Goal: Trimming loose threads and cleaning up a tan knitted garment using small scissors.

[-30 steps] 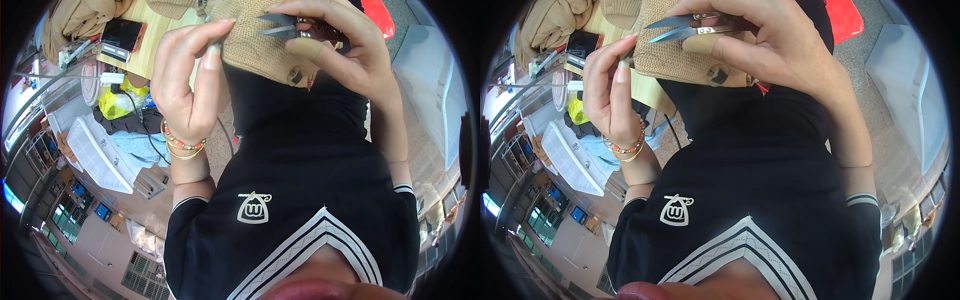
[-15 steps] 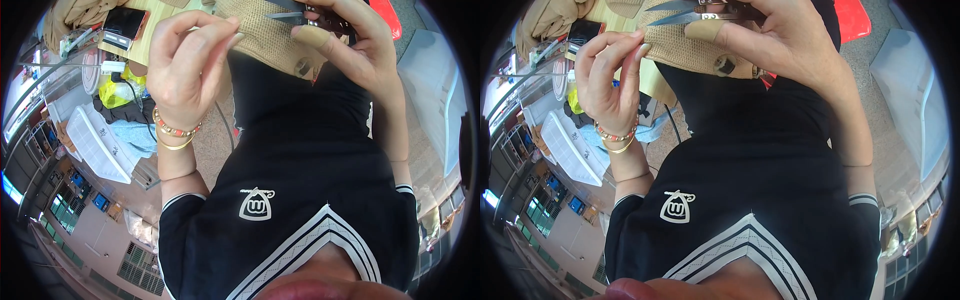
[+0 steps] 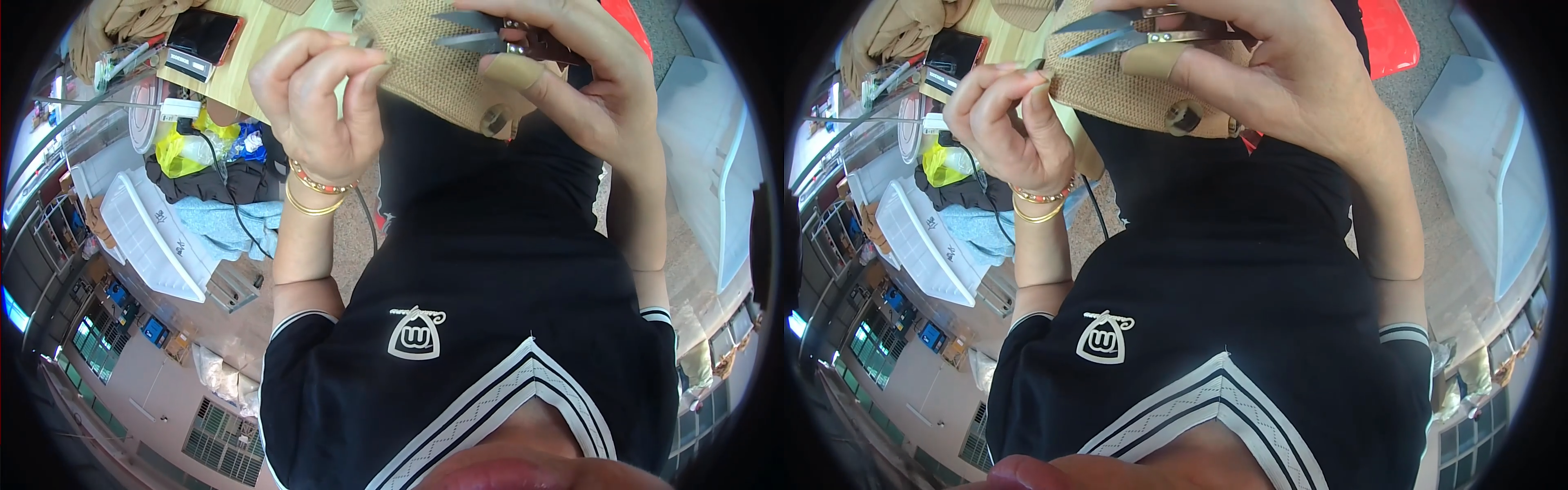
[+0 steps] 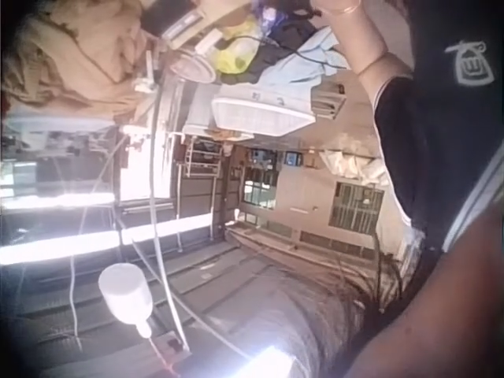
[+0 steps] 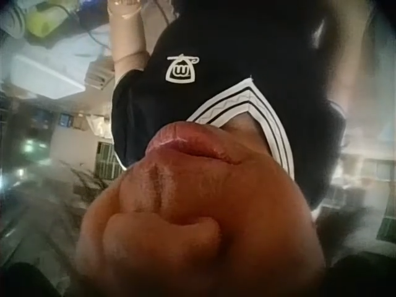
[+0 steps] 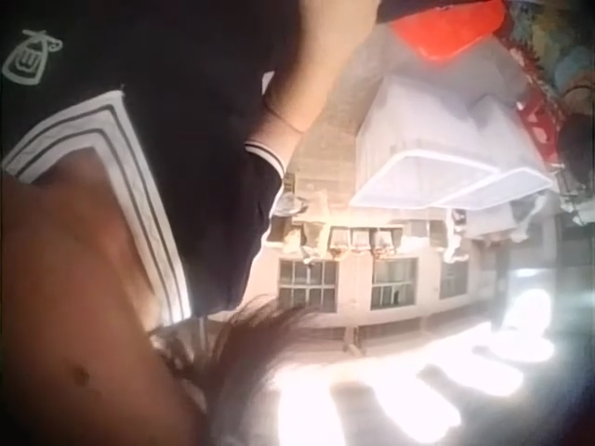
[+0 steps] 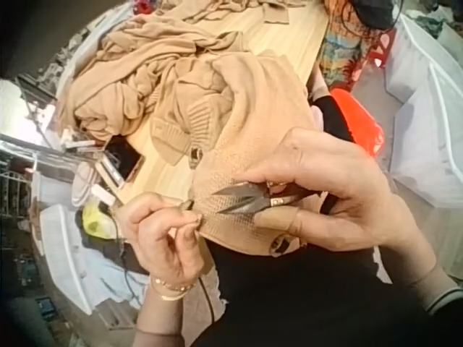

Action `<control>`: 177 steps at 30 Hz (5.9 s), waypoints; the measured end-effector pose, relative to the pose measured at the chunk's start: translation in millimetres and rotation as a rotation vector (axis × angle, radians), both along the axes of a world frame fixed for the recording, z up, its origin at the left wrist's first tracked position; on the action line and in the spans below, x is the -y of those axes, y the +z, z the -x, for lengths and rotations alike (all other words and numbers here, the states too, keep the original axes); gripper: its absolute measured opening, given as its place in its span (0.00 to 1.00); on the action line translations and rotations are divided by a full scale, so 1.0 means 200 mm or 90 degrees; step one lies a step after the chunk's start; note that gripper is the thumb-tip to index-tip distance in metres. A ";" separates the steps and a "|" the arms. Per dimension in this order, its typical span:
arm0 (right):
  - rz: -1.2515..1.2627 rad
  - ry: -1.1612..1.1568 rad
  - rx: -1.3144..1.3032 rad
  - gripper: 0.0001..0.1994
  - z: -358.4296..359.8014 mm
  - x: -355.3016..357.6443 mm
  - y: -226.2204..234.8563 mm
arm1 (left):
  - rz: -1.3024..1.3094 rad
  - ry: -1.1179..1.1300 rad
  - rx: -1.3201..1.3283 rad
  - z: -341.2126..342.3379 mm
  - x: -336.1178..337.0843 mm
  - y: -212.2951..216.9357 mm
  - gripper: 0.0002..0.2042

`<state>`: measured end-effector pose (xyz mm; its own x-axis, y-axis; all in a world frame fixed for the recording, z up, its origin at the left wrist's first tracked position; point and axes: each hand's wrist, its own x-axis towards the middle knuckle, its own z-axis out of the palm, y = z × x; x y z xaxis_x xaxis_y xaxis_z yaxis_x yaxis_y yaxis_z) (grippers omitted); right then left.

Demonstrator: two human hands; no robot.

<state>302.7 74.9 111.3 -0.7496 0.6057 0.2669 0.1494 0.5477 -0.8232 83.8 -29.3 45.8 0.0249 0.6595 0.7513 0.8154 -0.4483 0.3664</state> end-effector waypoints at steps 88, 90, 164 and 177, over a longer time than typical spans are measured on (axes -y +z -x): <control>0.233 -0.054 -0.021 0.19 -0.03 -0.10 -0.13 | 0.209 -0.101 0.146 0.10 -0.24 -0.14 0.20; 0.308 -0.076 -0.073 0.17 0.00 -0.04 -0.19 | 0.269 -0.122 0.187 0.13 -0.27 -0.14 0.19; 0.189 -0.124 -0.085 0.18 -0.12 0.11 -0.04 | 0.081 -0.052 0.035 -0.17 -0.10 0.21 0.08; 0.048 -0.103 0.038 0.20 -0.12 0.08 0.08 | 0.117 -0.031 0.198 -0.21 -0.11 0.19 0.04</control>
